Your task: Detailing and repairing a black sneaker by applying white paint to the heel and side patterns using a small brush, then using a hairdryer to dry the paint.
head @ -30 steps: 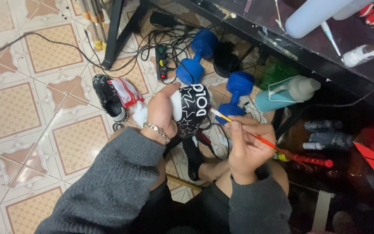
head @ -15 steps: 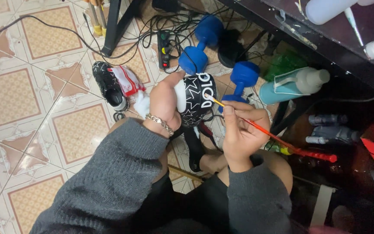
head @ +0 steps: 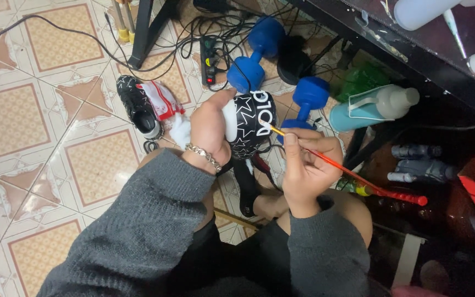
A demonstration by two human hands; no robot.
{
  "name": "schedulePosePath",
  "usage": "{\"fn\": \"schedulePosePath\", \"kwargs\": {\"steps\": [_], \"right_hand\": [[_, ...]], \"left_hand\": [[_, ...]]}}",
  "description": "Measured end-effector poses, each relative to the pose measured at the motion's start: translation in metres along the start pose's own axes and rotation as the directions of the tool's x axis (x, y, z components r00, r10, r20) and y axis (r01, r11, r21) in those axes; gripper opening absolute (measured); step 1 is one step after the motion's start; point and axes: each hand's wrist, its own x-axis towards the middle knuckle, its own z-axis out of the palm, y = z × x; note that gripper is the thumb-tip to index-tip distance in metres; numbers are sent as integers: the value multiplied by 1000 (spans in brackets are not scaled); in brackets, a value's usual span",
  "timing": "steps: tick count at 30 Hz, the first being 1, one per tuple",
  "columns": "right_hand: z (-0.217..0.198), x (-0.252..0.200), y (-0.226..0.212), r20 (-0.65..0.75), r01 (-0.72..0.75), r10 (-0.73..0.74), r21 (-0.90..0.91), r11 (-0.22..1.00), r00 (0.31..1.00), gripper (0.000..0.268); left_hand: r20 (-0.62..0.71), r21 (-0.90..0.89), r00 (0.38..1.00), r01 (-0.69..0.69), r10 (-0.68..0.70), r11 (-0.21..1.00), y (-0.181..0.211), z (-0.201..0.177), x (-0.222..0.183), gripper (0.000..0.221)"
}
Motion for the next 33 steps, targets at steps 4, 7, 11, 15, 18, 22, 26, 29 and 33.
{"fn": "schedulePosePath", "kwargs": {"steps": [4, 7, 11, 15, 18, 22, 26, 29, 33], "right_hand": [[-1, 1, -1, 4, 43, -42, -47, 998, 999, 25], [0, 2, 0, 13, 47, -46, -29, 999, 999, 27], [-6, 1, 0, 4, 53, -53, -24, 998, 999, 27], [-11, 2, -6, -16, 14, -14, -20, 1000, 1000, 26], [-8, 2, -9, -25, 15, -15, -13, 1000, 1000, 26], [-15, 7, -3, -122, 2, 3, 36, 999, 993, 25], [-22, 14, 0, -239, 5, 7, 50, 999, 971, 22], [-26, 15, 2, -321, 22, -6, 47, 999, 947, 22], [-32, 21, 4, -381, 76, -52, 47, 996, 923, 25]], "left_hand": [[-19, 23, 1000, 4, -3, 1000, 4, 3, -8, 40], [-3, 1, 1000, -5, 5, 1000, 1, 2, -5, 40], [2, -4, 1000, 9, -9, 1000, 1, 0, -1, 36], [39, -25, 999, 26, -25, 999, 2, -5, 9, 36], [58, -53, 998, 32, -29, 998, 4, -6, 8, 36], [93, -65, 995, 28, -22, 997, 7, -3, -3, 43], [262, -40, 961, -77, 85, 996, 9, 0, -24, 59], [343, 104, 917, -253, 204, 962, 14, 7, -47, 46], [589, 429, 690, -707, 420, 562, 21, 1, -49, 24]]}}
